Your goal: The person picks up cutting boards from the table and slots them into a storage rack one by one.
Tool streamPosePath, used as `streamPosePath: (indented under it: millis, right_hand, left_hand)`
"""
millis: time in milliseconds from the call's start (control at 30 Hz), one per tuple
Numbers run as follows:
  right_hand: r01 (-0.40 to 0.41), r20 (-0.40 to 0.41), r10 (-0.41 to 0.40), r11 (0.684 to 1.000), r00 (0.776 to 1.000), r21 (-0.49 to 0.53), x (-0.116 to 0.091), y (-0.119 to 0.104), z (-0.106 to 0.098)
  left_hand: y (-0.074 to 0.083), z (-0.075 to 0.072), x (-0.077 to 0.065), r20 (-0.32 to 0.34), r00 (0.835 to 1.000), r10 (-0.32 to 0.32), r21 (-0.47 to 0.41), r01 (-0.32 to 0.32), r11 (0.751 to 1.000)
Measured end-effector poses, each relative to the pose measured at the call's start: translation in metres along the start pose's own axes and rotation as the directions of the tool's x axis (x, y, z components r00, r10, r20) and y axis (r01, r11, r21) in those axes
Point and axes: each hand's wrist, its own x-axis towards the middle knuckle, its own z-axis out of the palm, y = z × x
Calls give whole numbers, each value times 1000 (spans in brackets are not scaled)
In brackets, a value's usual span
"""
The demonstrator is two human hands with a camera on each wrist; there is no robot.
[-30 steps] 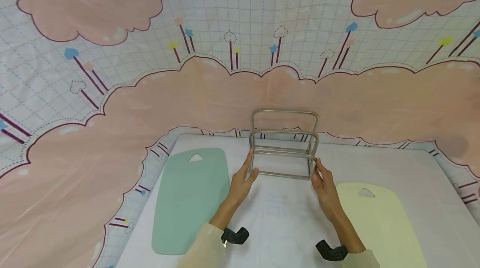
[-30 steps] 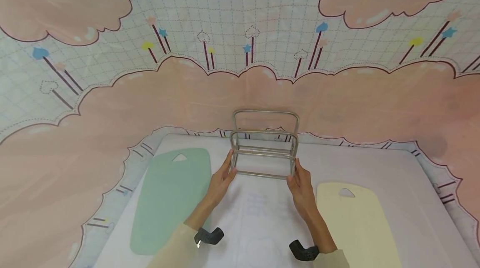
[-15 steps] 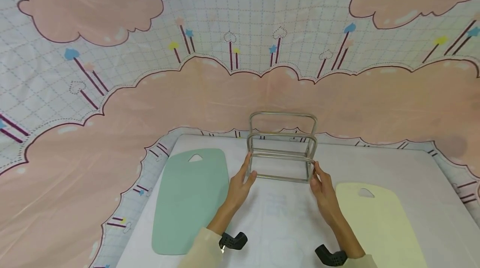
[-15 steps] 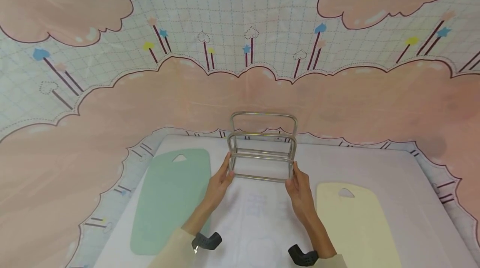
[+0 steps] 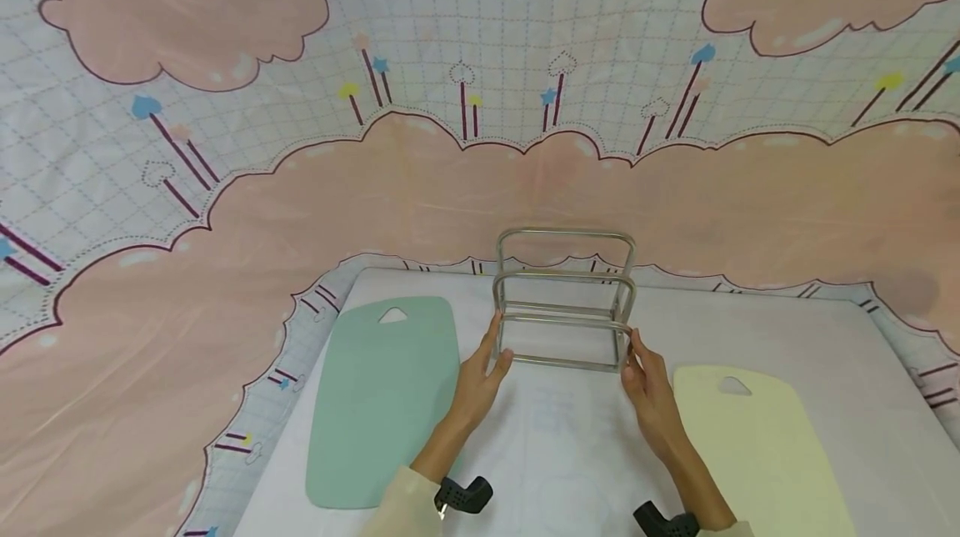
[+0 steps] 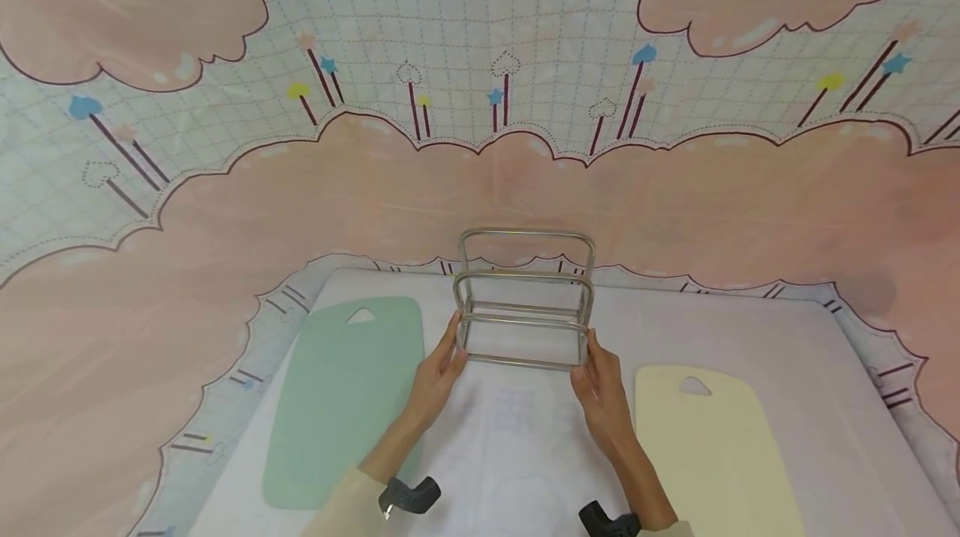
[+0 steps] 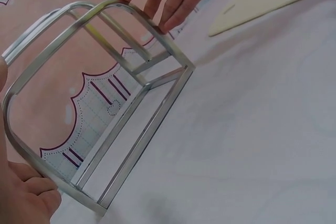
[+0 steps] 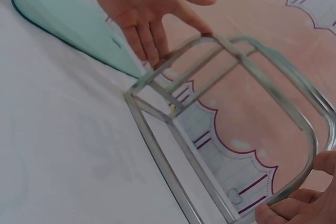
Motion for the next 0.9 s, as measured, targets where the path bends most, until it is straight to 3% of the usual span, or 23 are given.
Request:
streamPosePath:
  millis: [567,900]
  right_hand:
    - [39,2,-39,997,999,66,-8,-6,0]
    - [18,28,-22,992,999,127,-17,-10,3]
  left_hand:
    - [4,3,-14,-24,999,24,-7,-24,1000]
    - [5,1,-24,-43,998,35,7,-35,999]
